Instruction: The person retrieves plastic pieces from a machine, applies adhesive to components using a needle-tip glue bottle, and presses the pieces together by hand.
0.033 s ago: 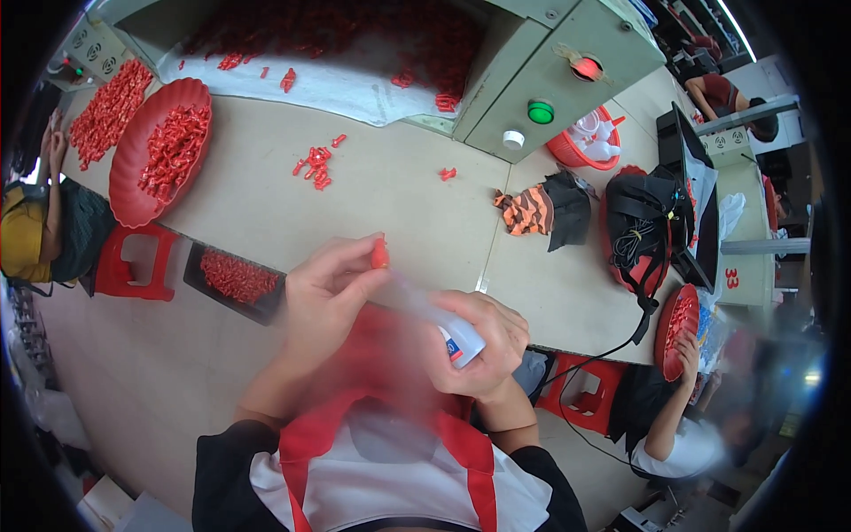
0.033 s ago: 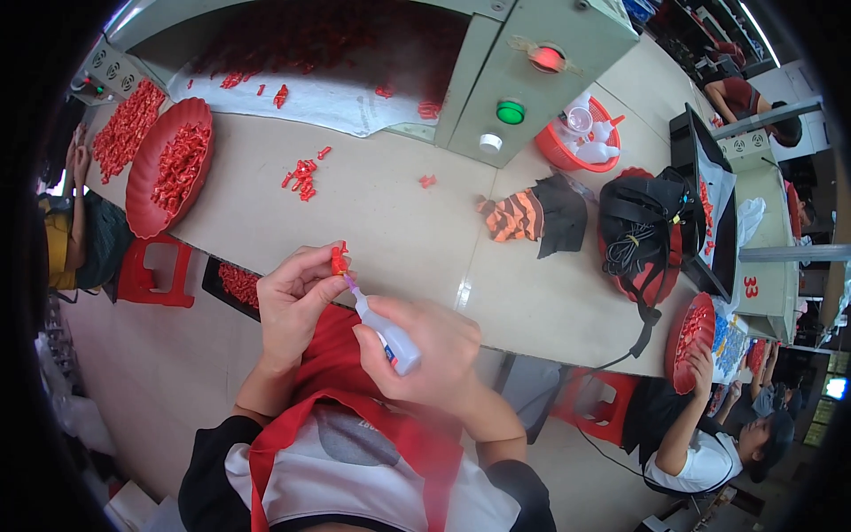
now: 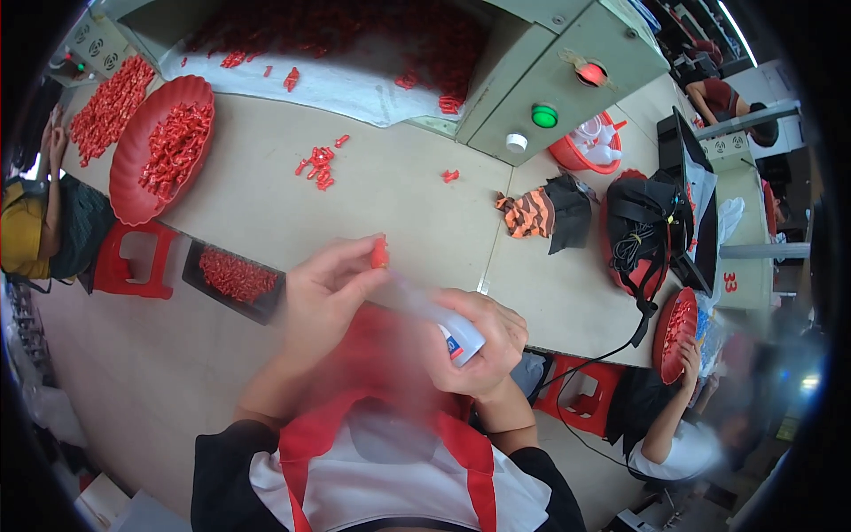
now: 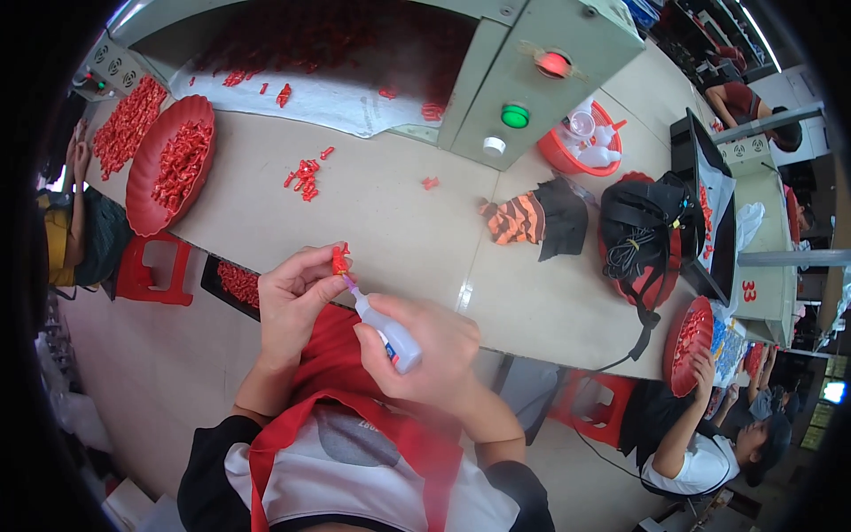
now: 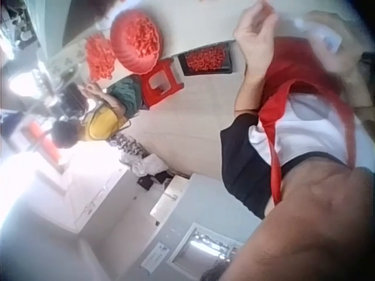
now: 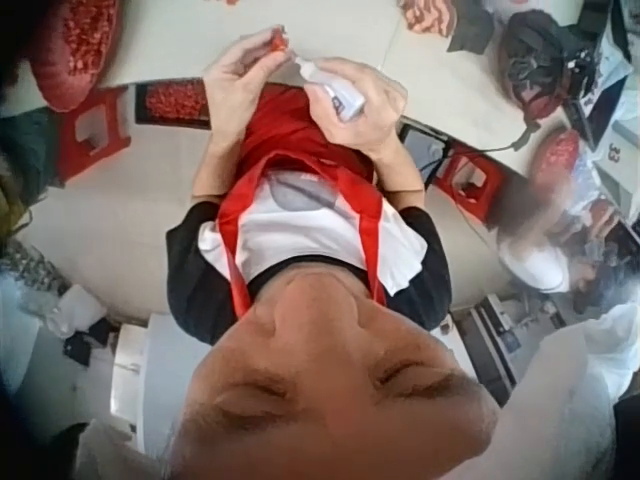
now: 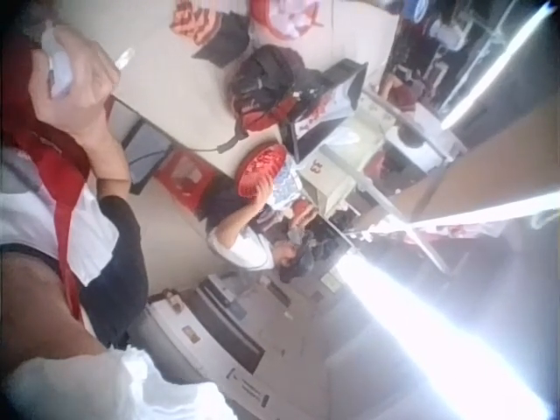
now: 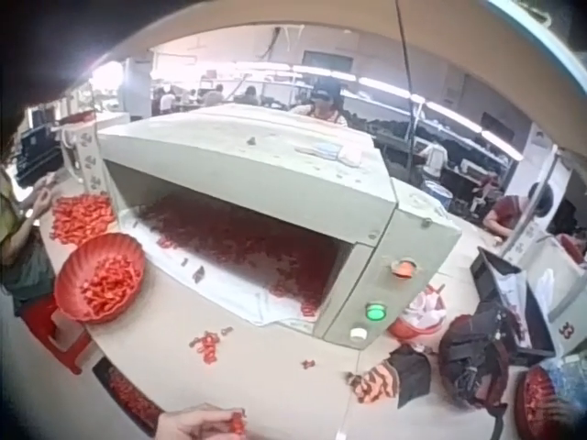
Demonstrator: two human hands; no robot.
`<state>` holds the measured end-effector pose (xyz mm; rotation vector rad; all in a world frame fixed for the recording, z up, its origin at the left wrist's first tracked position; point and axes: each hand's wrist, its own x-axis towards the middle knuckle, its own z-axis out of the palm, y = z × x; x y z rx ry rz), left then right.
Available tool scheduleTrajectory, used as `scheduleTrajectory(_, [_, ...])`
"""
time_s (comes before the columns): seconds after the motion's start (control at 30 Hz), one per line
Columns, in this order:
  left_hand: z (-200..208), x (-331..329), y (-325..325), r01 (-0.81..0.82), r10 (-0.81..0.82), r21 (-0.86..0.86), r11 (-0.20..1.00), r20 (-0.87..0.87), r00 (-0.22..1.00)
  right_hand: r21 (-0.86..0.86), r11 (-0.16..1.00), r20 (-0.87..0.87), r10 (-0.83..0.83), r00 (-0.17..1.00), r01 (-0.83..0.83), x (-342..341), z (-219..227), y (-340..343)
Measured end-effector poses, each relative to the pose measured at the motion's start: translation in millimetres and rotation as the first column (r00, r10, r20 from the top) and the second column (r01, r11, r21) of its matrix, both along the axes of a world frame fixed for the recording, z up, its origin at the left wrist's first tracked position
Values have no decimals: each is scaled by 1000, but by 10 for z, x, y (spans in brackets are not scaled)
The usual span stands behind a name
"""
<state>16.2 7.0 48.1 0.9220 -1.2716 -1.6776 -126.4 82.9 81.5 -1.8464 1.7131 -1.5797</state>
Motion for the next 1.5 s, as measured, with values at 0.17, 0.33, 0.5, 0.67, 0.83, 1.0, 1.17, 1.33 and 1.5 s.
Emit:
scheduleTrajectory(0.17, [-266,375,-262,94,-31,332,939,-189,982,458,886,513,-194,836,-76,96,-96,-223])
scheduleTrajectory(0.33, [-334,637,-317,78,124,535,842,-332,935,460,764,738,-45,674,-453,112,-643,-987])
scheduleTrajectory(0.5, [-313,745,-286,-33,174,436,900,-286,942,587,807,15,62,998,-59,353,-764,-1563])
scheduleTrajectory(0.67, [-283,729,-274,-123,190,317,940,-189,963,501,861,-304,85,949,83,457,-789,-1606])
scheduleTrajectory(0.83, [-251,619,-253,-137,166,188,973,-148,975,535,829,-116,-118,986,162,214,-636,-1440])
scheduleTrajectory(1.0, [-276,366,-236,-90,95,132,987,-34,995,583,779,578,-198,791,-231,-85,-575,-1064])
scheduleTrajectory(1.17, [-303,116,-193,-55,55,23,998,12,998,470,833,727,-178,663,-292,-178,-498,-820])
scheduleTrajectory(1.33, [-231,22,-131,-34,31,41,999,58,998,460,845,680,-137,720,-274,-186,-335,-684])
scheduleTrajectory(1.5, [-129,-58,-51,-48,54,-77,996,73,996,310,912,578,46,815,-271,-108,-216,-358])
